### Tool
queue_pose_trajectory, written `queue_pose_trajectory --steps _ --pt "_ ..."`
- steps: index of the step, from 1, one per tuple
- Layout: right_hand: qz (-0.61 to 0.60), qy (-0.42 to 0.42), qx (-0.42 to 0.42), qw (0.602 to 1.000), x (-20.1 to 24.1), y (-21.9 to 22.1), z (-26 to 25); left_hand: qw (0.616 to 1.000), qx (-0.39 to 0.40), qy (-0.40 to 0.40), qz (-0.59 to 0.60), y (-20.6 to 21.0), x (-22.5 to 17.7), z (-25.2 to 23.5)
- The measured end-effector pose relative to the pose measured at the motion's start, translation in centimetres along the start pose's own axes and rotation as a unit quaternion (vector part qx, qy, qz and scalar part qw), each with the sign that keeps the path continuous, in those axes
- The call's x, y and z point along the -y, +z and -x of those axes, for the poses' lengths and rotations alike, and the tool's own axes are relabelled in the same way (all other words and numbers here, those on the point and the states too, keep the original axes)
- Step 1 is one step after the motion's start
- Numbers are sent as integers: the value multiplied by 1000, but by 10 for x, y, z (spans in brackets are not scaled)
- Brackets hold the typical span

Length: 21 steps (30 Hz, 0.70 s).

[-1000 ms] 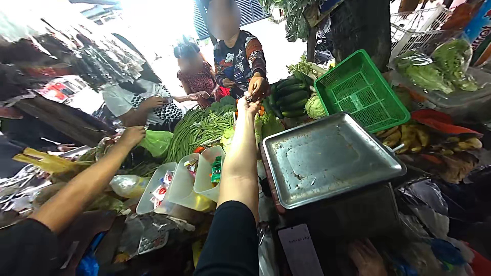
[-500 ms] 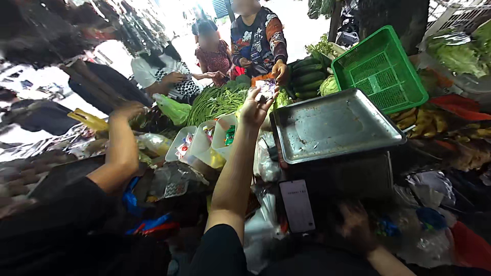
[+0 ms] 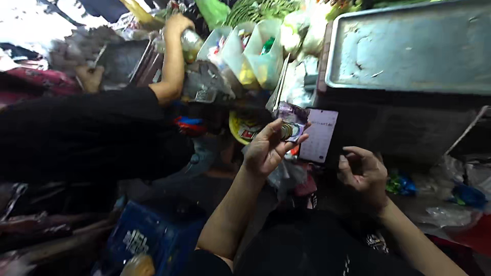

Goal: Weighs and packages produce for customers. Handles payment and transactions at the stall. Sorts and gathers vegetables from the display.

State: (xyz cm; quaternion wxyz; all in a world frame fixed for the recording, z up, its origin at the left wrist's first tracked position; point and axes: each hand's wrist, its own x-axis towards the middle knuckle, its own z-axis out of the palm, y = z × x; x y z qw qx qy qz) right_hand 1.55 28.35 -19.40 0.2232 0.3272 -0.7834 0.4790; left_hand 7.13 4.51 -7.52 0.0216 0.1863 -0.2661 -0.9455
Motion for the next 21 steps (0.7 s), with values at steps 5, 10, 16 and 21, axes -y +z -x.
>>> queue_pose_trajectory --steps 5,10,16,21 --pt "-99 -64 75 990 47 24 -12 996 -81 28 30 -47 16 53" --pt "-170 -117 243 948 81 57 13 981 -168 92 -31 -89 28 105" --pt "-264 -21 349 899 154 112 63 967 -198 157 23 -155 36 208" --pt "-348 -6 475 808 245 166 104 951 -217 200 90 -212 35 328"
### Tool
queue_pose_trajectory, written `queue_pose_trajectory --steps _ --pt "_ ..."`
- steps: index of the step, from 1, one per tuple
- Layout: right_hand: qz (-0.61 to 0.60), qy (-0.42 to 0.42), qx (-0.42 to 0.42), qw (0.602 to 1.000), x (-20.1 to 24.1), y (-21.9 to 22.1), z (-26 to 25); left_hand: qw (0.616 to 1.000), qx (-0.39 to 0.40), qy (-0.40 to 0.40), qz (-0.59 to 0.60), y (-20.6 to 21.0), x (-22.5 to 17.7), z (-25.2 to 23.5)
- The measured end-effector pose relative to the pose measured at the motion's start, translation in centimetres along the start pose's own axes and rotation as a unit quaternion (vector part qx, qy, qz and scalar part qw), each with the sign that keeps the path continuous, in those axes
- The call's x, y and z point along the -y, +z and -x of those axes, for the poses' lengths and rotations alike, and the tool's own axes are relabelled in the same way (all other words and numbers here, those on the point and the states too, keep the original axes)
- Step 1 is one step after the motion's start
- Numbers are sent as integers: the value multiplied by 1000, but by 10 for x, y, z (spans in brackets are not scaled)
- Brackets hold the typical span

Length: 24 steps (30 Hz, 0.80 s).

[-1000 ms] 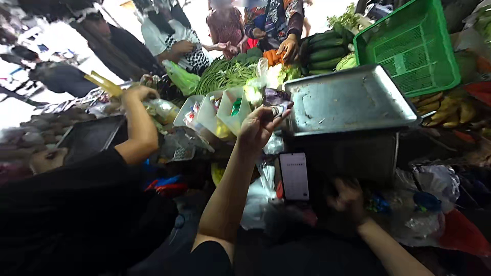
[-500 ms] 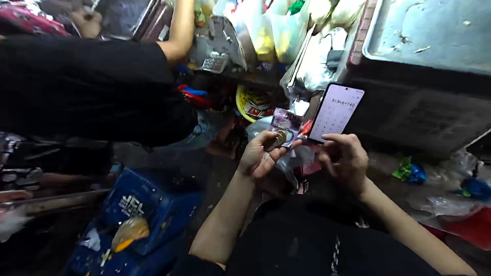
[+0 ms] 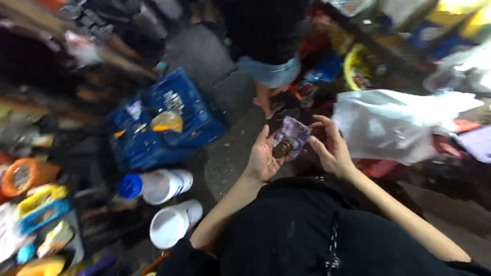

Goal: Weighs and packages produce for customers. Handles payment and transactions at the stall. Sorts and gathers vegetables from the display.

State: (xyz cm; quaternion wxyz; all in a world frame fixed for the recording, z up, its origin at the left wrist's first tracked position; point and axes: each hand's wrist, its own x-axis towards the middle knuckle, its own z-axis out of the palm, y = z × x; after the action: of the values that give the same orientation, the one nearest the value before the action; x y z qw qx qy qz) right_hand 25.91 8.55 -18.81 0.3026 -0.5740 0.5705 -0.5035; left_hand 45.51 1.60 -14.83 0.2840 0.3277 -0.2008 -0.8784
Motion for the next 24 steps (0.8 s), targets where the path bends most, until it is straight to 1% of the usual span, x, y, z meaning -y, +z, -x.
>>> queue_pose_trajectory --steps 2,3,5,6,9,11,14,16,17,18,21,22,24 --pt "-40 25 52 998 15 50 -16 1000 3 4 -17 -44 -21 26" --pt "-41 30 60 997 22 76 -21 999 -4 10 -34 -65 -28 37" --pt "0 15 65 998 32 128 -27 998 -6 18 -58 -108 -40 59" --pt "27 -1 76 997 37 156 -32 996 -23 19 -78 -129 -49 70" --pt "91 -36 143 985 55 239 -48 981 -135 36 -132 -193 -73 103" --pt "118 -68 197 971 60 284 -61 972 -182 53 -140 -238 -83 116" --pt "129 -117 267 948 63 349 -94 966 -225 81 -103 -303 -101 131" --pt "131 -154 303 931 67 398 -125 953 -282 89 -63 -339 -121 140" --pt "128 -176 319 922 69 424 -141 945 -299 119 -51 -358 -129 147" --pt "118 -193 338 913 71 451 -157 939 -300 161 -44 -375 -135 154" --pt "72 -229 419 876 89 534 -201 916 -307 250 -64 -415 -172 185" --pt "56 -244 448 858 98 560 -211 903 -322 276 -64 -422 -184 196" --pt "32 -286 504 814 118 609 -230 864 -373 331 -62 -439 -209 213"
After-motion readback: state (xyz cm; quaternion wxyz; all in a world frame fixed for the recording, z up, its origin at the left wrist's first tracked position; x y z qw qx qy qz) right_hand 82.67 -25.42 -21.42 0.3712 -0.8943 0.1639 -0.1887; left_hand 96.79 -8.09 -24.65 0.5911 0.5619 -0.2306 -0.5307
